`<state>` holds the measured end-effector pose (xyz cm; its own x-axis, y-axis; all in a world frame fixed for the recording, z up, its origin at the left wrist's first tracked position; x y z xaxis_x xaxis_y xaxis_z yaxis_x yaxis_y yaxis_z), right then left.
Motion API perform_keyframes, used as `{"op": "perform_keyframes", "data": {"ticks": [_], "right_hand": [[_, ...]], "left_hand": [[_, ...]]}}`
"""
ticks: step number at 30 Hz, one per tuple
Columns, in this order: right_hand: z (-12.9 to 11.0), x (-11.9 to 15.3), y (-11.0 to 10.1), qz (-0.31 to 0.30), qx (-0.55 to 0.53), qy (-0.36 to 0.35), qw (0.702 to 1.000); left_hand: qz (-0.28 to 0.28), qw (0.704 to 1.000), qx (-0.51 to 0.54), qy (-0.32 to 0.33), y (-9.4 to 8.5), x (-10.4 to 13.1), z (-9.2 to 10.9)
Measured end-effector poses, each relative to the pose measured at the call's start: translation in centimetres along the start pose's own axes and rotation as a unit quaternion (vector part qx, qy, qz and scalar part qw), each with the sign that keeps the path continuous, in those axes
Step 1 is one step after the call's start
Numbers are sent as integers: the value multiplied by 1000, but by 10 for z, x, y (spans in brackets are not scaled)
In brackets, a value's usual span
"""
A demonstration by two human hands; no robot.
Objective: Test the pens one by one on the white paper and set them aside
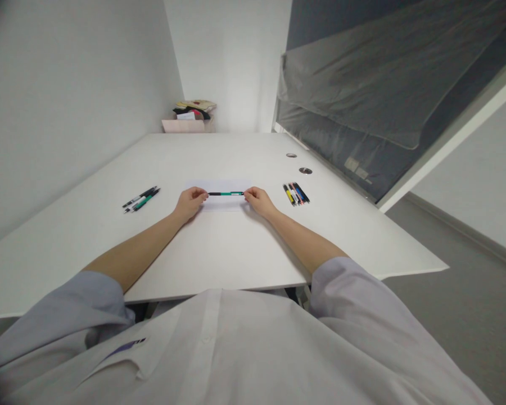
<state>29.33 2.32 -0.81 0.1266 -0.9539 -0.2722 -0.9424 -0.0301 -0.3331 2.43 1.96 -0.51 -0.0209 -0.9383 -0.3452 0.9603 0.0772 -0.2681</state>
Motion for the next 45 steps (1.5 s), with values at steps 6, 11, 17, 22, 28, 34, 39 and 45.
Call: {"op": "perform_keyframes", "data": {"ticks": [6, 11, 17, 22, 28, 34, 39, 45], "right_hand": [[0, 2, 3, -1, 21, -27, 999], [-7, 7, 3, -5, 98, -76, 992], [-7, 8, 3, -15, 116, -84, 990], [-5, 7, 2, -20, 101, -81, 991], [-11, 11, 5, -21, 151, -98, 983], [-18, 16, 13, -96, 242, -192, 946], [-15, 13, 11, -88, 268, -202, 938], [-15, 13, 10, -80, 272, -208, 936]], "left_hand": [[-13, 1000, -23, 14, 3, 2, 4], [-30, 998, -53, 26, 4, 4, 10], [-43, 999, -26, 11, 5, 4, 11], [-51, 999, 4, -14, 6, 3, 9], [-66, 989, -128, 27, 6, 8, 17], [-101, 943, -287, 131, 12, 13, 25], [-89, 916, -329, 213, 11, 20, 29], [-105, 877, -391, 258, 12, 25, 34]]}}
Point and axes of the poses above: each hand's wrist, its own x-axis away from the middle knuckle, its own y-axis out of the palm, z = x × y, the point moved 1 cm from there along -x, towards the middle knuckle, and after that the axes turned 1 degree about x, right-handed, at the moved point
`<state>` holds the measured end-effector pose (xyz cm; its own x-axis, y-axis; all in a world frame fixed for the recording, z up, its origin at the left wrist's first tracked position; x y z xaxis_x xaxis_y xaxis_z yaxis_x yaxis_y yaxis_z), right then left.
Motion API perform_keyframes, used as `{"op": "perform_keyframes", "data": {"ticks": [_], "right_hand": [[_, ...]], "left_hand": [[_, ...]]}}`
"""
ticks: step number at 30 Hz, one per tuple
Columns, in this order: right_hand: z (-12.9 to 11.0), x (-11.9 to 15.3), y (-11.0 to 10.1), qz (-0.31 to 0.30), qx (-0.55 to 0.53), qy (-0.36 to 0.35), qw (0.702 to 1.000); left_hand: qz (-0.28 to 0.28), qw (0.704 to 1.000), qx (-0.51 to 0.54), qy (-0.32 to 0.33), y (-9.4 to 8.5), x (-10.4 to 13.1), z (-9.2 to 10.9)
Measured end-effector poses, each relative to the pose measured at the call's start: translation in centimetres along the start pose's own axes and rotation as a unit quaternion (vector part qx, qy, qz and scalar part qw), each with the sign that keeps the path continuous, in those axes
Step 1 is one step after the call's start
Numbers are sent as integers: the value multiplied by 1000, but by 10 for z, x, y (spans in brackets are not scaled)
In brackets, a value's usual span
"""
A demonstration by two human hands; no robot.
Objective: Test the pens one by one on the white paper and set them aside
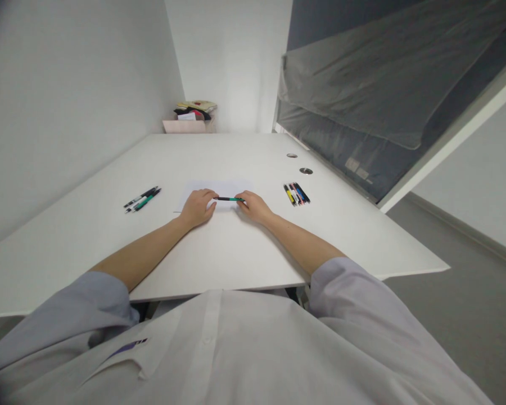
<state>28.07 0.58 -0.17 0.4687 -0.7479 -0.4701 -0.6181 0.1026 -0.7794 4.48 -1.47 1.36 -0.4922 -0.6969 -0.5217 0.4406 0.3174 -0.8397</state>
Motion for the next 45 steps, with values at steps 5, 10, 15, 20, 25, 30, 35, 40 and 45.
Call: {"op": "perform_keyframes", "data": {"ticks": [5, 10, 15, 20, 25, 30, 35, 40, 45], "right_hand": [[-4, 1, -1, -5, 2, -17, 1000], [-4, 0, -2, -2, 4, -14, 1000], [-3, 0, -2, -3, 4, -4, 1000], [-2, 1, 0, 10, 3, -23, 1000], [-2, 0, 0, 12, 10, -34, 999], [-4, 1, -3, 1, 16, -22, 1000], [-5, 2, -2, 4, 17, -25, 1000], [-6, 2, -1, 9, 15, -35, 999], [-6, 2, -1, 6, 15, -29, 999]], "left_hand": [[-14, 1000, -19, -2, 2, -3, -1], [0, 1000, -16, -3, 2, -3, -3], [17, 999, -32, 5, -3, -2, 0], [2, 998, -55, 17, -2, -1, 0], [9, 998, -59, 18, 1, -1, -3], [38, 998, -52, 23, 0, -1, -2], [23, 998, -49, 31, 1, 0, -2], [-2, 999, -46, 30, 3, 0, -5], [23, 999, -29, 37, 4, 1, -5]]}}
Point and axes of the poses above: each hand's wrist, its own x-axis away from the middle knuckle, its own y-axis out of the palm, z = x × y, the point moved 1 cm from there along -x, towards the middle knuckle, and after that the axes turned 1 degree about x, right-handed, at the moved point
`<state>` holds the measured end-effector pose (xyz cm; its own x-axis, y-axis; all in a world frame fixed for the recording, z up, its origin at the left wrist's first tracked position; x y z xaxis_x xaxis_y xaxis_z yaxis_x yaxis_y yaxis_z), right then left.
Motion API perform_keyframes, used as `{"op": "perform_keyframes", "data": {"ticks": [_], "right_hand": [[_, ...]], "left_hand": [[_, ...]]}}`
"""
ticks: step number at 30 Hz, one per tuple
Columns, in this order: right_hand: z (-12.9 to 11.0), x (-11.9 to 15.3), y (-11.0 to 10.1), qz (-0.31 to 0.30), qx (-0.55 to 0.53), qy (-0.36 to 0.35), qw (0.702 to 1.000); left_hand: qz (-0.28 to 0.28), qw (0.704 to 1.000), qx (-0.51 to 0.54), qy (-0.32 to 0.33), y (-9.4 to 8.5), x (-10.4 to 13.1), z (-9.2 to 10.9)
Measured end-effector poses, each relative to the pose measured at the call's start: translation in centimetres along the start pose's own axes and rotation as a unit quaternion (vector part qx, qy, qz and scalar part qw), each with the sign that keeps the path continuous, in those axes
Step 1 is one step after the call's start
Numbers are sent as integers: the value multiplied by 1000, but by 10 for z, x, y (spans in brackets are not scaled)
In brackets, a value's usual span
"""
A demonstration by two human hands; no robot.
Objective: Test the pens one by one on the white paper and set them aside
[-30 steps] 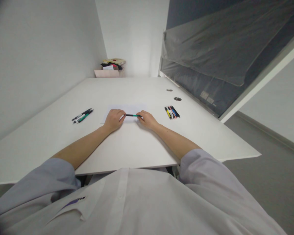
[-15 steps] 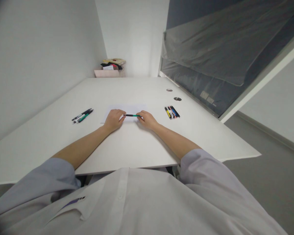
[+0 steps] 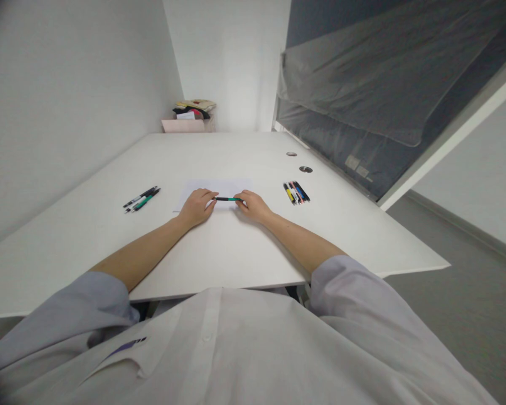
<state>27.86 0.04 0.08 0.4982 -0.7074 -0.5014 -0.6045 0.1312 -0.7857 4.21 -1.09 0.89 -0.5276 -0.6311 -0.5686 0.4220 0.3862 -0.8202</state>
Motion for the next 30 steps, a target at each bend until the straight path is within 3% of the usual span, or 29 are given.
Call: {"op": "perform_keyframes", "data": {"ticks": [17, 30], "right_hand": [[2, -1, -1, 15, -2, 16, 1000], [8, 1, -14, 23, 24, 32, 999]], "left_hand": [[23, 1000, 11, -14, 2, 0, -3], [-5, 999, -10, -32, -5, -3, -3]]}}
Point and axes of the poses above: each hand's wrist, its own x-axis away from the middle knuckle, its own y-axis out of the palm, z = x × y, the point moved 1 cm from there along -x, towards the middle knuckle, and after that the axes turned 1 degree about x, right-handed, at the moved point
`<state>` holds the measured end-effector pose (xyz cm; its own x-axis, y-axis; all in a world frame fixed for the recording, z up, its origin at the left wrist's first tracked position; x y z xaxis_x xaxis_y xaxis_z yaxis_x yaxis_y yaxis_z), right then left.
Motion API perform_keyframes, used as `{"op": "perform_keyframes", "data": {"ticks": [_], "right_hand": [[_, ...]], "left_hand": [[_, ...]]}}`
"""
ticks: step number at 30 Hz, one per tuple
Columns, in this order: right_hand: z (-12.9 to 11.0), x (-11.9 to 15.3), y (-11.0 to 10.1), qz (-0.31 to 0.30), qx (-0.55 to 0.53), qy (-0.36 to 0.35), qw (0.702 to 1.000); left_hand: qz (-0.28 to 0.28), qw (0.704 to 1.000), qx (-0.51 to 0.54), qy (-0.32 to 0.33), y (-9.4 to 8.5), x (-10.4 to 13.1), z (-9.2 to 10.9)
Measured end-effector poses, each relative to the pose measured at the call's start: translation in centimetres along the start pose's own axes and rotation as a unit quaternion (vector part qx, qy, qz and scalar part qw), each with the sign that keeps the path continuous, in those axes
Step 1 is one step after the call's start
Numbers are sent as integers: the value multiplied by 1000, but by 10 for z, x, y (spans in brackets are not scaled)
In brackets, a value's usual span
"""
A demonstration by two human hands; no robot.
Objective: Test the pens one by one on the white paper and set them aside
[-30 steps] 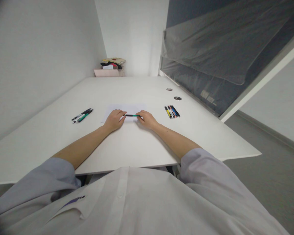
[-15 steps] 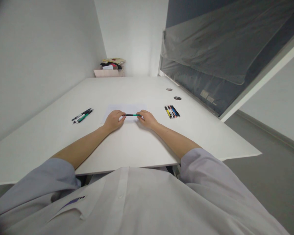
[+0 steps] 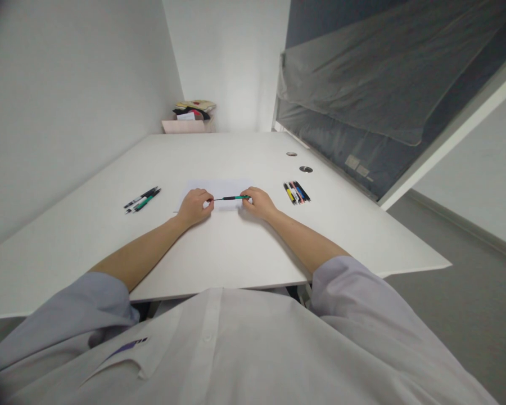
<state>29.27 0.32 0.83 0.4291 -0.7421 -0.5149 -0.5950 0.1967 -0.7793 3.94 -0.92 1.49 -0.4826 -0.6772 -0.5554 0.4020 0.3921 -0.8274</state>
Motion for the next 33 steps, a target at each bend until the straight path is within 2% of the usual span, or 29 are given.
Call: {"op": "perform_keyframes", "data": {"ticks": [4, 8, 13, 19, 24, 33], "right_hand": [[15, 0, -9, 26, 16, 22, 999], [33, -1, -14, 37, 21, 85, 995], [43, -1, -7, 43, 29, 168, 984], [32, -6, 12, -5, 58, 125, 990], [33, -7, 22, -10, 90, 66, 994], [38, -7, 24, -38, 95, 81, 991]], "left_hand": [[6, 1000, -10, -15, -1, 0, -4], [13, 999, -23, -35, -1, 0, -10], [14, 999, -23, -39, 2, 1, -15], [-22, 999, -18, -27, 5, 0, -12], [-52, 998, -21, -33, 9, 0, -11], [-73, 995, -11, -59, 6, 0, -11]]}}
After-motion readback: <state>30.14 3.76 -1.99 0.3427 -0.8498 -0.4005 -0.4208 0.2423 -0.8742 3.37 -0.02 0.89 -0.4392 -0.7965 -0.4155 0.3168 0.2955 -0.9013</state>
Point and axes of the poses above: each hand's wrist, its own x-axis away from the middle knuckle, its own y-axis out of the palm, z = x × y, the point moved 1 cm from there along -x, towards the middle knuckle, and after that the axes turned 1 degree about x, right-handed, at the moved point
